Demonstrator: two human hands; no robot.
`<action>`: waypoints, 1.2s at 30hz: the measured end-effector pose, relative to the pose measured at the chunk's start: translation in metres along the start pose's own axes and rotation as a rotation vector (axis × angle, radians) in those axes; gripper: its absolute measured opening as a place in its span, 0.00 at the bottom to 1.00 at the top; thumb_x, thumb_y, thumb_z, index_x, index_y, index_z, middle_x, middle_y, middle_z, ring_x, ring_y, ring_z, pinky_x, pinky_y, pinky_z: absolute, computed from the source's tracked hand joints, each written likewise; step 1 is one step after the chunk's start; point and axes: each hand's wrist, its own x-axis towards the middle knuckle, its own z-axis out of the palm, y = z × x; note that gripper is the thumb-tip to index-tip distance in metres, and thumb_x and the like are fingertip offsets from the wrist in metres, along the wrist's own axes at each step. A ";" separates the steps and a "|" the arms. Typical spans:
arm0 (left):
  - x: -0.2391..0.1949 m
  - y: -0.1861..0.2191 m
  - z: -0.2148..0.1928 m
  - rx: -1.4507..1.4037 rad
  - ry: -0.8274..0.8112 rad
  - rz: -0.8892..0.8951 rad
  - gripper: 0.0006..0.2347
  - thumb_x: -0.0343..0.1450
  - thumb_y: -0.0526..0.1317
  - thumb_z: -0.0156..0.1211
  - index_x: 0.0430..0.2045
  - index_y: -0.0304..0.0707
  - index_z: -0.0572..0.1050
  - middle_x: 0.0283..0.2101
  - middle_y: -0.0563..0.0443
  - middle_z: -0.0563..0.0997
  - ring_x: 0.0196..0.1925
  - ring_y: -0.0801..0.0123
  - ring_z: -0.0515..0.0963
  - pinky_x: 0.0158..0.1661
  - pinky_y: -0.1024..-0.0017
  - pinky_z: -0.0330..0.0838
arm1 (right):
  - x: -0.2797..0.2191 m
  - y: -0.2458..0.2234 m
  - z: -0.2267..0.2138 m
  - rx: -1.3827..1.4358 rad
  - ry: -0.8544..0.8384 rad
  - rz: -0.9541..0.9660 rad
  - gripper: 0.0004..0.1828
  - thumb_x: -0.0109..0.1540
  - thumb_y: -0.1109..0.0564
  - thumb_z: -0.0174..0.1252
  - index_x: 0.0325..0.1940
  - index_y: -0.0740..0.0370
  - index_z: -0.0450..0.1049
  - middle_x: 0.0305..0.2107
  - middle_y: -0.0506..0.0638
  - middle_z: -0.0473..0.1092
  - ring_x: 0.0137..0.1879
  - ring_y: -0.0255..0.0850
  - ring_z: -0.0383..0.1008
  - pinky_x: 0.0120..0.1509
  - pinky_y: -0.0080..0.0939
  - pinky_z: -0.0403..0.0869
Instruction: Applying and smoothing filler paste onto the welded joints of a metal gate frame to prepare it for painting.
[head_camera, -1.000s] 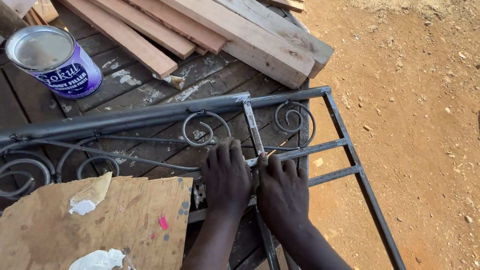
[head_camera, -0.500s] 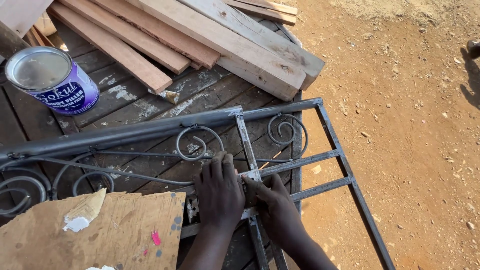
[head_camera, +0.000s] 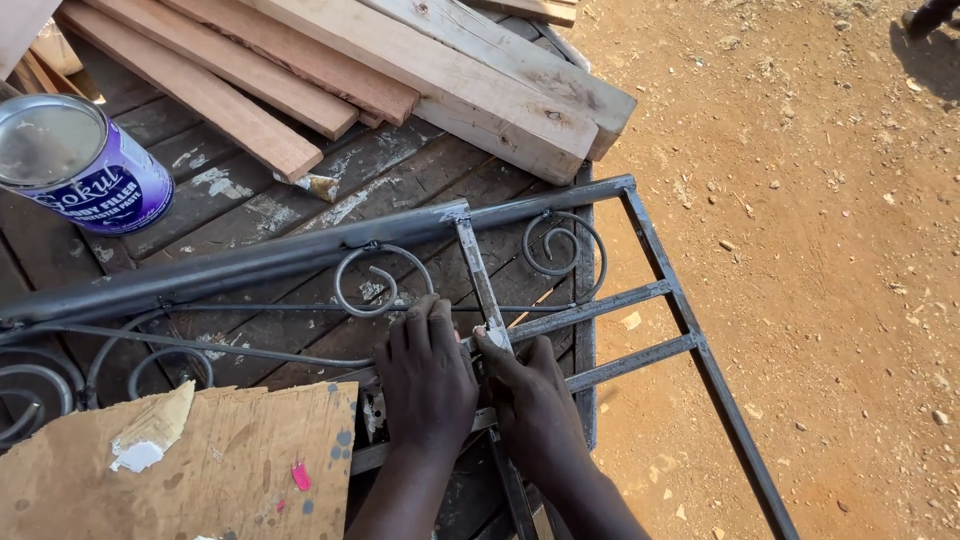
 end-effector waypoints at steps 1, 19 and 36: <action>-0.001 -0.001 0.000 0.003 -0.006 0.000 0.14 0.76 0.39 0.46 0.55 0.39 0.71 0.60 0.45 0.74 0.57 0.52 0.75 0.48 0.52 0.69 | 0.000 0.003 0.000 0.016 -0.013 -0.042 0.34 0.60 0.62 0.53 0.71 0.43 0.69 0.38 0.50 0.59 0.43 0.47 0.68 0.47 0.46 0.71; 0.000 0.004 -0.004 -0.003 0.042 -0.025 0.15 0.72 0.40 0.50 0.52 0.35 0.71 0.58 0.42 0.73 0.50 0.48 0.74 0.46 0.50 0.66 | -0.053 -0.001 -0.035 0.268 0.168 0.143 0.24 0.64 0.57 0.55 0.66 0.54 0.73 0.40 0.49 0.66 0.43 0.38 0.70 0.55 0.35 0.68; -0.003 0.008 0.014 -0.293 0.145 -0.176 0.09 0.76 0.37 0.47 0.43 0.33 0.74 0.49 0.37 0.74 0.43 0.44 0.75 0.42 0.48 0.62 | -0.118 -0.052 -0.003 0.449 0.314 0.083 0.08 0.72 0.67 0.50 0.55 0.69 0.62 0.22 0.62 0.61 0.27 0.42 0.61 0.40 0.34 0.61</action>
